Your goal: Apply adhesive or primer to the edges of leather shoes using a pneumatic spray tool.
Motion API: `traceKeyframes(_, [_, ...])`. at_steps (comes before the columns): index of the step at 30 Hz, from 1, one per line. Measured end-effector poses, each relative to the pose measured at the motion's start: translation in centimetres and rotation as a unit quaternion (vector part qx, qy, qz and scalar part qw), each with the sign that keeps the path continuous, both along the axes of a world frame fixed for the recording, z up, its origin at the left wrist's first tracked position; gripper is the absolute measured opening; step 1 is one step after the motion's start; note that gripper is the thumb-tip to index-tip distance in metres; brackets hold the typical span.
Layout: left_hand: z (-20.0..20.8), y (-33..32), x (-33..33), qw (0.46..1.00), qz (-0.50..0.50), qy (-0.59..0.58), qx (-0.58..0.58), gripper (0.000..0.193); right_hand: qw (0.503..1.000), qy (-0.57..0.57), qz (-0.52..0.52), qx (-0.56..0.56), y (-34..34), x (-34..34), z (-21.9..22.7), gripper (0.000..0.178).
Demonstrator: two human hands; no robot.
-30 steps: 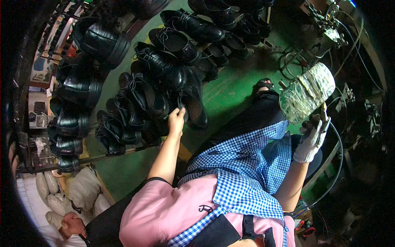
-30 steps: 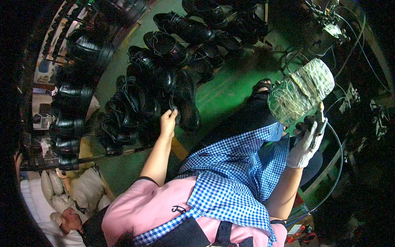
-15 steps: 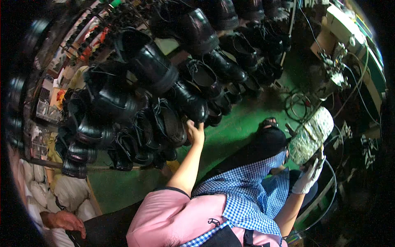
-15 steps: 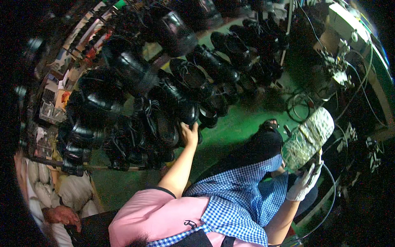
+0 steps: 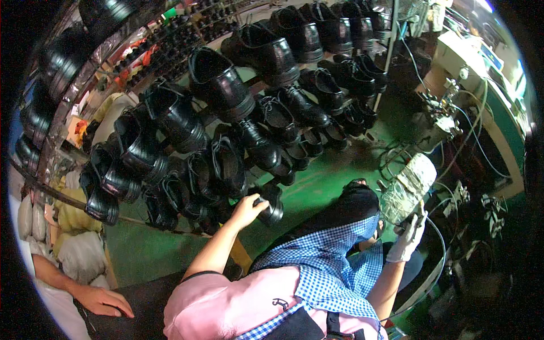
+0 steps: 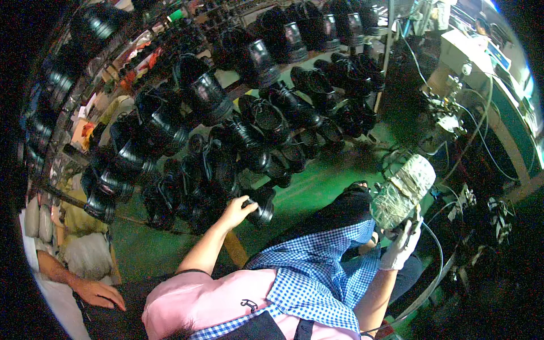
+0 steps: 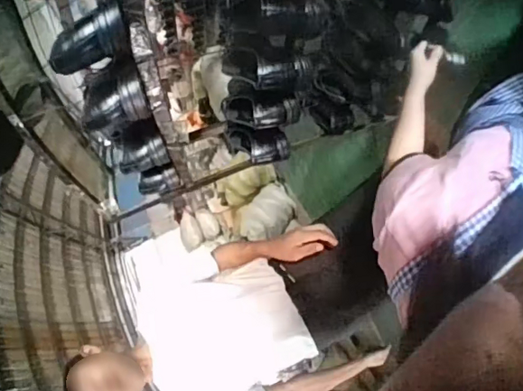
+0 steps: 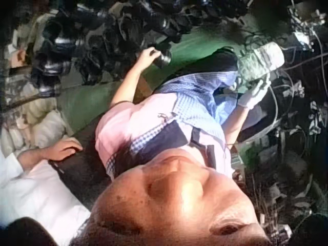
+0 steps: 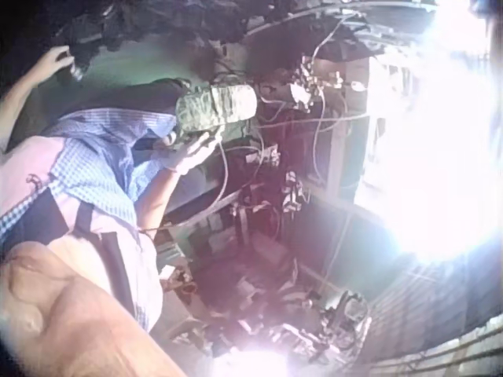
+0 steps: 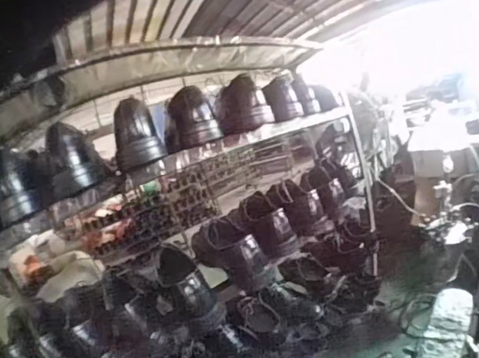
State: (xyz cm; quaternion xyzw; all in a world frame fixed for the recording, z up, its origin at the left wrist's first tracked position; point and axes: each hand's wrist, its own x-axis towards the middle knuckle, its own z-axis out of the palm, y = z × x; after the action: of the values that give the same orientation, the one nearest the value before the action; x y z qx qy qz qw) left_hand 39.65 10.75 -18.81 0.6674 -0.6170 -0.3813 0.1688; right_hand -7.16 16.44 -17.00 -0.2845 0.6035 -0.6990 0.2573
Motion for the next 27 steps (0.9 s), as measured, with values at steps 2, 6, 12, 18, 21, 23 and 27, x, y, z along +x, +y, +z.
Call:
traceKeyframes(2, [2.7, 2.3, -1.5, 0.994, -0.02, 0.105, 0.015, 0.029, 0.996, 0.059, -0.02, 0.069, 0.4, 0.1, -0.2, 0.048])
traceKeyframes(6, [8.1, 2.3, -7.1, 0.952, -0.097, 0.284, 0.053, 0.02, 0.973, 0.191, -0.002, 0.132, 0.9, -3.1, -3.9, 0.054])
traceKeyframes(12, [16.4, 0.2, -14.2, 0.903, -0.347, 0.171, -0.184, 0.027, 0.981, 0.18, 0.066, 0.022, -0.2, -0.6, -0.6, 0.053])
traceKeyframes(18, [18.6, -5.2, -25.4, 0.758, -0.53, 0.103, -0.366, 0.036, 0.966, 0.134, 0.019, 0.219, 1.3, 1.8, 2.6, 0.034])
traceKeyframes(21, [16.0, -6.3, -28.8, 0.726, -0.575, 0.083, -0.368, 0.025, 0.956, 0.2, -0.003, 0.216, 2.9, 0.6, 1.5, 0.032])
traceKeyframes(23, [15.8, -5.9, -29.5, 0.714, -0.601, 0.03, -0.358, 0.023, 0.937, 0.283, -0.021, 0.206, 4.1, -0.1, 0.8, 0.028])
traceKeyframes(27, [16.9, -4.7, -28.8, 0.725, -0.581, 0.0, -0.37, 0.035, 0.898, 0.372, -0.004, 0.234, 4.6, -0.5, 0.1, 0.033])
